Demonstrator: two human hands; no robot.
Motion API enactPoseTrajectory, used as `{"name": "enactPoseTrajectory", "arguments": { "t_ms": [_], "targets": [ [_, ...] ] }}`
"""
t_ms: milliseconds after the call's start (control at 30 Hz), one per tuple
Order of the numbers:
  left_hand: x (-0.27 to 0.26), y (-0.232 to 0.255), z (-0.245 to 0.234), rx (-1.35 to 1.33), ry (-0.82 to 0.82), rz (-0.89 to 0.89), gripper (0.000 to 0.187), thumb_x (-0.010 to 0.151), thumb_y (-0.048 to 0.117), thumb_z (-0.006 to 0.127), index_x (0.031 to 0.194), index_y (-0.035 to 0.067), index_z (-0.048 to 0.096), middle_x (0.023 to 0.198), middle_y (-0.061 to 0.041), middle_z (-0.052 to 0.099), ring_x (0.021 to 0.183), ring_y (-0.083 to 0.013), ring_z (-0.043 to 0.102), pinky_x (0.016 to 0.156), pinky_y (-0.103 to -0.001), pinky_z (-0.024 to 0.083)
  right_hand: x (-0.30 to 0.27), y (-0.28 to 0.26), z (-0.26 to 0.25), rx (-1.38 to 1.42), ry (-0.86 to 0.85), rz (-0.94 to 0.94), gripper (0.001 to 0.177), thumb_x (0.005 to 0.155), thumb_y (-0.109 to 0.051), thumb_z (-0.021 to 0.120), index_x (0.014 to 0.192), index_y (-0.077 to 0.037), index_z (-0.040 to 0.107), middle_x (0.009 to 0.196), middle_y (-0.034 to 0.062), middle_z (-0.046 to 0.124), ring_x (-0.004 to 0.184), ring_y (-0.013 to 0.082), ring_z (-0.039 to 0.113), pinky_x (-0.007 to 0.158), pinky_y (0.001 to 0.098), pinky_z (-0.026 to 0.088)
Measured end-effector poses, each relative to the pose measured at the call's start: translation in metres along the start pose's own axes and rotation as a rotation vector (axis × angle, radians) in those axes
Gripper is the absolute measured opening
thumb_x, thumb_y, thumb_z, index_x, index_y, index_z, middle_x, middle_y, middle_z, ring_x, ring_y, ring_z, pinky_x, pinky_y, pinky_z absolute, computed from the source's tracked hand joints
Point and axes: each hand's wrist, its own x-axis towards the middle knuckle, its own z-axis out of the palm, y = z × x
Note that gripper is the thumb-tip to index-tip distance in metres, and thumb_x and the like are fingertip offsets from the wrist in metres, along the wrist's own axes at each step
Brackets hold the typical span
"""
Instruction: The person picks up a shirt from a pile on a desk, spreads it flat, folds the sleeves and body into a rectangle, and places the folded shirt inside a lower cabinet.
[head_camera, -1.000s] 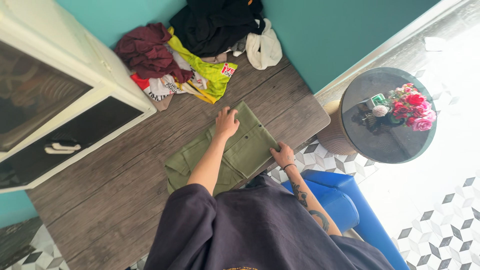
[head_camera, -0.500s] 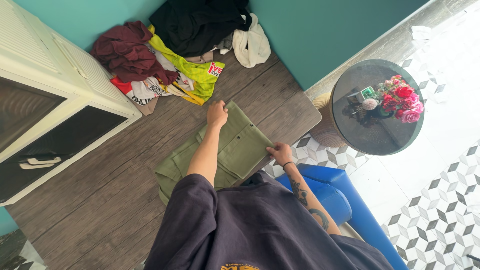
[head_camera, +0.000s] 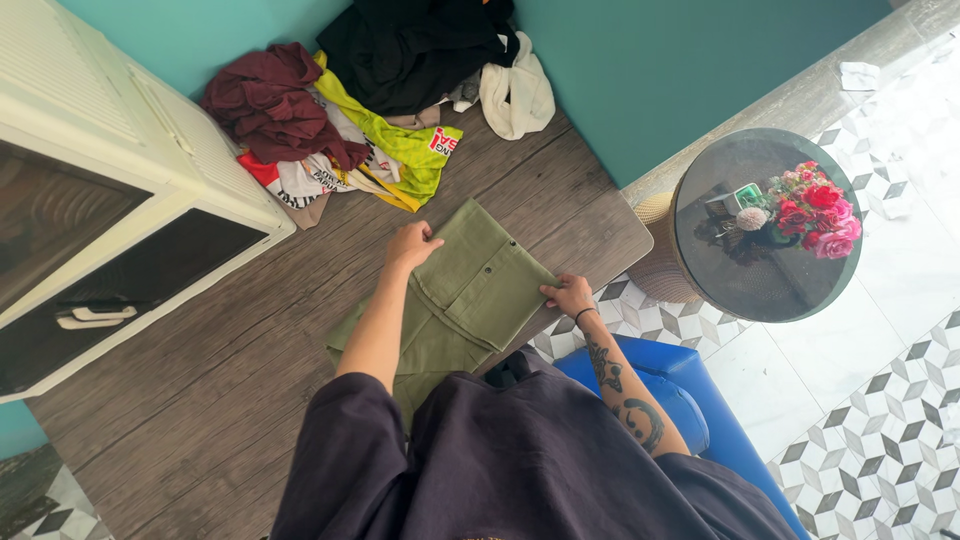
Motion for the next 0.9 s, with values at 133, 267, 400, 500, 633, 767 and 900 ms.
{"name": "enactPoseTrajectory", "arguments": {
  "t_ms": [133,267,400,500,633,767,900],
  "targets": [
    [-0.016,-0.027,0.004,-0.066,0.029,-0.013,0.042,0.087,0.041,0.076,0.116,0.01,0.071,0.112,-0.008,0.075,0.108,-0.0269,0.07,0.091,-0.043,0.056,0.02,0.002,-0.005,0.052,0.01,-0.041,0.036,0.082,-0.016,0.082,0.109,0.005,0.073,0.085,0.0126,0.078,0.066,0.0181,0.076,0.063,0.0293,0.057],
    [-0.029,-0.031,0.009,-0.006,0.053,-0.001,0.041,0.089,0.039,0.075,0.118,0.009,0.071,0.113,-0.01,0.074,0.112,-0.0312,0.065,0.093,-0.046,0.053,0.044,0.003,-0.013,0.082,0.072,-0.094,0.029,0.085,-0.016,0.082,0.102,0.006,0.073,0.086,0.0118,0.078,0.069,0.0156,0.075,0.064,0.0268,0.058],
    [-0.038,-0.032,0.011,-0.047,0.102,-0.007,0.043,0.088,0.038,0.076,0.119,0.008,0.07,0.113,-0.011,0.073,0.111,-0.0326,0.065,0.09,-0.046,0.053,0.044,-0.006,-0.02,0.116,0.189,-0.113,0.03,0.084,-0.018,0.081,0.104,0.003,0.073,0.088,0.0109,0.077,0.07,0.015,0.075,0.065,0.0277,0.059],
    [-0.042,-0.032,0.016,-0.096,0.125,-0.016,0.041,0.091,0.038,0.074,0.117,0.007,0.07,0.112,-0.012,0.075,0.105,-0.0319,0.07,0.088,-0.046,0.055,0.021,-0.026,-0.022,0.043,0.205,-0.088,0.04,0.083,-0.028,0.083,0.107,0.002,0.07,0.085,0.009,0.077,0.069,0.0159,0.075,0.067,0.028,0.058],
    [-0.046,-0.031,0.017,-0.168,0.177,-0.035,0.042,0.09,0.038,0.076,0.116,0.006,0.071,0.11,-0.014,0.075,0.103,-0.0319,0.071,0.086,-0.045,0.056,-0.023,-0.047,-0.013,-0.168,0.189,-0.009,0.065,0.076,-0.037,0.09,0.116,0.004,0.059,0.072,0.016,0.077,0.064,0.0197,0.075,0.066,0.0282,0.057],
    [-0.045,-0.026,0.013,-0.197,0.163,-0.065,0.039,0.09,0.037,0.075,0.115,0.007,0.071,0.109,-0.013,0.075,0.103,-0.0315,0.071,0.085,-0.045,0.056,-0.057,-0.037,0.023,-0.112,-0.063,0.114,0.056,0.079,-0.038,0.086,0.096,0.012,0.07,0.07,0.0149,0.077,0.058,0.0188,0.075,0.057,0.029,0.06],
    [-0.045,-0.023,0.014,-0.224,0.185,-0.085,0.031,0.09,0.032,0.074,0.109,0.007,0.073,0.103,-0.011,0.078,0.098,-0.0305,0.072,0.084,-0.045,0.055,-0.055,-0.022,0.049,-0.095,-0.162,0.107,0.048,0.083,-0.034,0.083,0.083,0.013,0.074,0.071,0.0162,0.078,0.057,0.0191,0.076,0.055,0.0281,0.06]
  ]
}}
